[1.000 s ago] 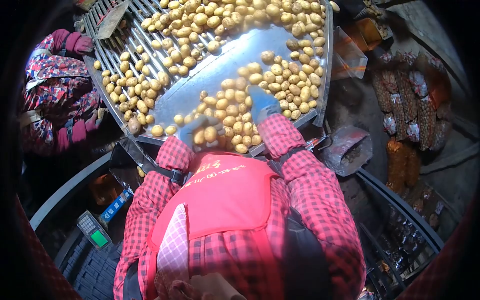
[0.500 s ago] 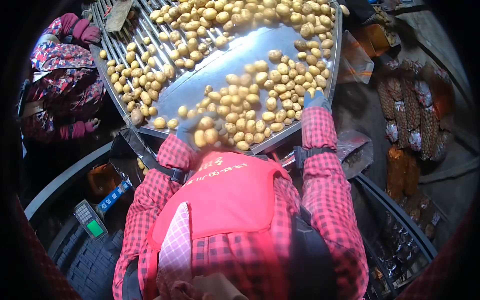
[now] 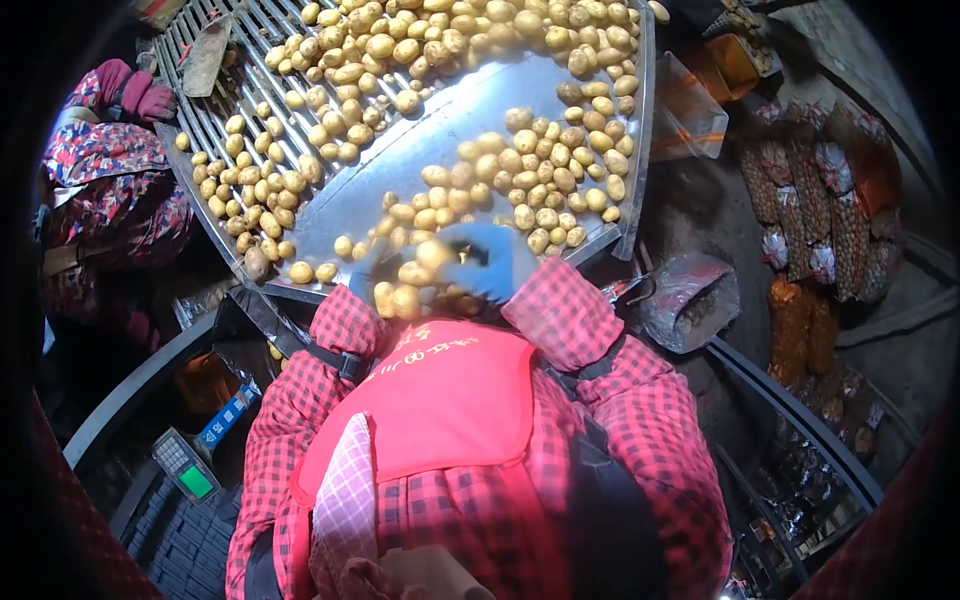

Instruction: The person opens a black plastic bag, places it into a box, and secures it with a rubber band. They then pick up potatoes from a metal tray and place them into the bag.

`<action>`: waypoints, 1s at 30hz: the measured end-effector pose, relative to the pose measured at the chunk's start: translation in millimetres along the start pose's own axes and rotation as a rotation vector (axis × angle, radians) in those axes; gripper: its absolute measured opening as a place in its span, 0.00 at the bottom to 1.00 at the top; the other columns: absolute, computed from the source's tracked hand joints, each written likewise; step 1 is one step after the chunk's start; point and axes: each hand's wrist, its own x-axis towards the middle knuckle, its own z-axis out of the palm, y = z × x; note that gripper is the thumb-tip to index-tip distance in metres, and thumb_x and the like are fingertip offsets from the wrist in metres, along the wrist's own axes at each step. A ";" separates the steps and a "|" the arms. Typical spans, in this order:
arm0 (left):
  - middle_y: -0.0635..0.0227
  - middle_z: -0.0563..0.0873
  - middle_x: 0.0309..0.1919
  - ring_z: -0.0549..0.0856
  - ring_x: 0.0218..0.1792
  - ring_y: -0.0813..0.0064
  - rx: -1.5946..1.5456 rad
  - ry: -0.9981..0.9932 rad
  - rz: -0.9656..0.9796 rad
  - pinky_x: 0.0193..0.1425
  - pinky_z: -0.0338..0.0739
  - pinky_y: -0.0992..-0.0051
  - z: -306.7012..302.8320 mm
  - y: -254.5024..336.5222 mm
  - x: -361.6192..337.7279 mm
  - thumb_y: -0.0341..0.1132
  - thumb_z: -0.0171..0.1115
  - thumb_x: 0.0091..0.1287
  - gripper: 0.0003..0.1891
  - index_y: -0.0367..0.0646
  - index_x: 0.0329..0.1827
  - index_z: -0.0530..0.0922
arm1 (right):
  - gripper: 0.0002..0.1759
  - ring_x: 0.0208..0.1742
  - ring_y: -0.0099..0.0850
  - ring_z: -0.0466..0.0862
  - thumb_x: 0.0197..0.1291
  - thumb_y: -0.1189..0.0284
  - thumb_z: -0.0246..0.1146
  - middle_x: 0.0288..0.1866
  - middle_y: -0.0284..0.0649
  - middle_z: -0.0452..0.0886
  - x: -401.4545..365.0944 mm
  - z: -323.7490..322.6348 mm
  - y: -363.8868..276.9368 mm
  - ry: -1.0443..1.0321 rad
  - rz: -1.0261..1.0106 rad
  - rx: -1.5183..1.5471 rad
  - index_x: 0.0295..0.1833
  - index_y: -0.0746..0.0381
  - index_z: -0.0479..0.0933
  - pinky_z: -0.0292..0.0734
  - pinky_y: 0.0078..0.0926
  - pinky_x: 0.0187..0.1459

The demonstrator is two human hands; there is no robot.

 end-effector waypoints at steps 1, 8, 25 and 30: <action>0.46 0.86 0.59 0.89 0.52 0.54 0.056 0.057 0.013 0.55 0.86 0.57 15.5 -1.3 -0.9 0.57 0.50 0.80 0.34 0.32 0.73 0.73 | 0.24 0.35 0.17 0.78 0.54 0.69 0.80 0.45 0.30 0.85 2.1 -5.4 0.6 -0.035 -0.063 -0.050 0.57 0.62 0.86 0.75 0.18 0.36; 0.45 0.85 0.53 0.86 0.44 0.54 0.026 0.060 -0.003 0.47 0.82 0.53 -18.7 4.2 -15.9 0.52 0.51 0.81 0.26 0.34 0.63 0.77 | 0.27 0.63 0.47 0.87 0.72 0.60 0.64 0.69 0.53 0.81 80.4 -184.8 55.4 0.617 0.418 -1.097 0.73 0.55 0.76 0.83 0.43 0.61; 0.82 0.81 0.71 0.77 0.72 0.68 0.985 0.185 0.311 0.74 0.72 0.60 -21.4 23.5 7.6 0.42 0.60 0.70 0.21 0.64 0.66 0.81 | 0.27 0.73 0.47 0.77 0.65 0.69 0.66 0.74 0.41 0.74 107.2 -226.4 93.1 0.201 0.456 -1.528 0.70 0.49 0.73 0.77 0.48 0.70; 0.80 0.79 0.72 0.77 0.73 0.67 0.458 0.115 0.195 0.74 0.71 0.57 -32.3 38.0 14.6 0.46 0.57 0.76 0.20 0.60 0.69 0.78 | 0.31 0.68 0.47 0.82 0.60 0.71 0.70 0.69 0.45 0.80 116.7 -235.5 81.0 0.266 0.492 -1.206 0.70 0.54 0.76 0.79 0.43 0.67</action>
